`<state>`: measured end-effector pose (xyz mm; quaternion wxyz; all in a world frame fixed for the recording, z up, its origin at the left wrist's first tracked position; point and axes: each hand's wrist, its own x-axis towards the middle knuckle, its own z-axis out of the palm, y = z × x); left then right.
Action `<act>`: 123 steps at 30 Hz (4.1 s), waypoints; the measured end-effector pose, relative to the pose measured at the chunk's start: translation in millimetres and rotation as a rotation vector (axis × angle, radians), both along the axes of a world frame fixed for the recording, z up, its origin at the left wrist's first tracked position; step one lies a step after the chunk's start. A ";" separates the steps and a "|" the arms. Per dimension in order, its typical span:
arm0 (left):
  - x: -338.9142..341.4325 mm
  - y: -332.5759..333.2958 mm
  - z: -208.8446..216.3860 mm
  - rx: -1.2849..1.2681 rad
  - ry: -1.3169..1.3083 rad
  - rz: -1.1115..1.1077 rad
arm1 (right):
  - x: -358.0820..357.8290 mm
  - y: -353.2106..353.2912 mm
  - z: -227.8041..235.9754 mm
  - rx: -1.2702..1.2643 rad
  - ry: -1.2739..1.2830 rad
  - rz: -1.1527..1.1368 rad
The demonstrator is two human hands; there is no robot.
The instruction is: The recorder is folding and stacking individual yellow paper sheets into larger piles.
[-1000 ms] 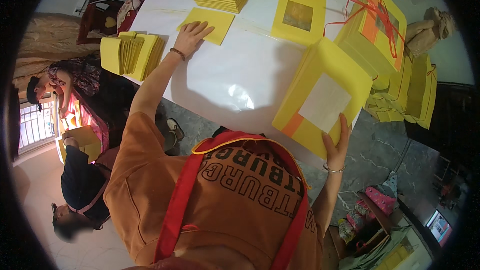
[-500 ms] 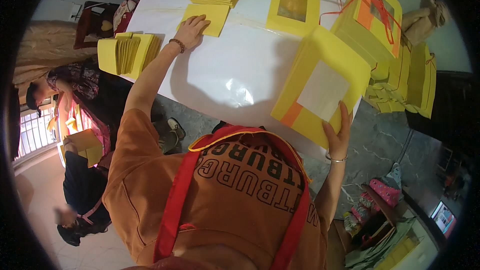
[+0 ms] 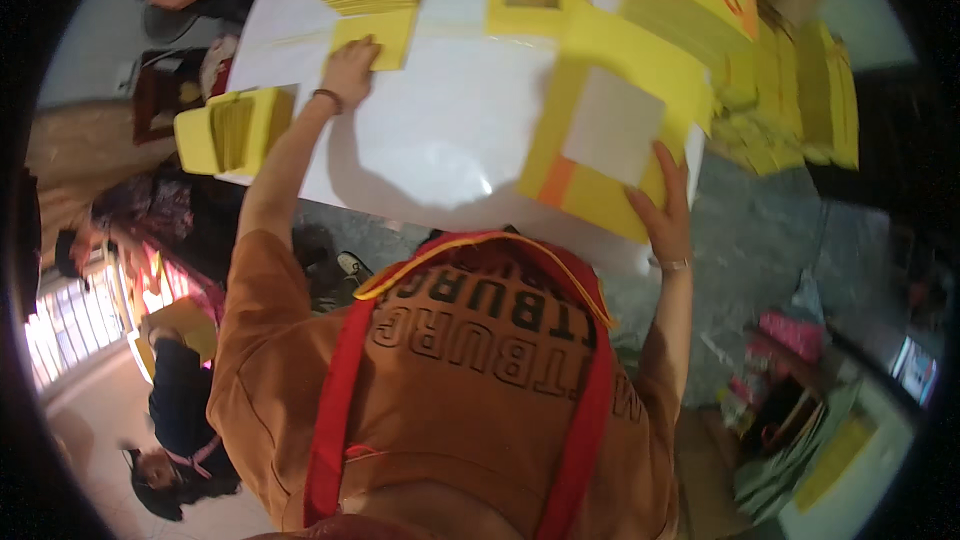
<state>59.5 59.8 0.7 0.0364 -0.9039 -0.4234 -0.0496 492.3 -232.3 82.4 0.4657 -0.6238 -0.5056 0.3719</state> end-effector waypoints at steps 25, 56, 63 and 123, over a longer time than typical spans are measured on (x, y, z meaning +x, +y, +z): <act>188.1 -165.9 137.9 -0.328 -0.403 -0.752 | 6.2 6.9 -15.2 0.119 0.171 -0.015; 188.1 -135.9 138.7 -1.139 -0.454 -0.280 | -15.4 4.5 23.6 -0.129 0.357 -0.230; 189.8 -134.2 139.2 -1.171 -0.428 -0.273 | 19.7 -5.0 -25.0 0.001 0.336 0.063; 214.6 -163.6 149.2 -0.380 -0.417 -0.676 | 18.7 -3.2 -30.6 0.078 0.183 0.034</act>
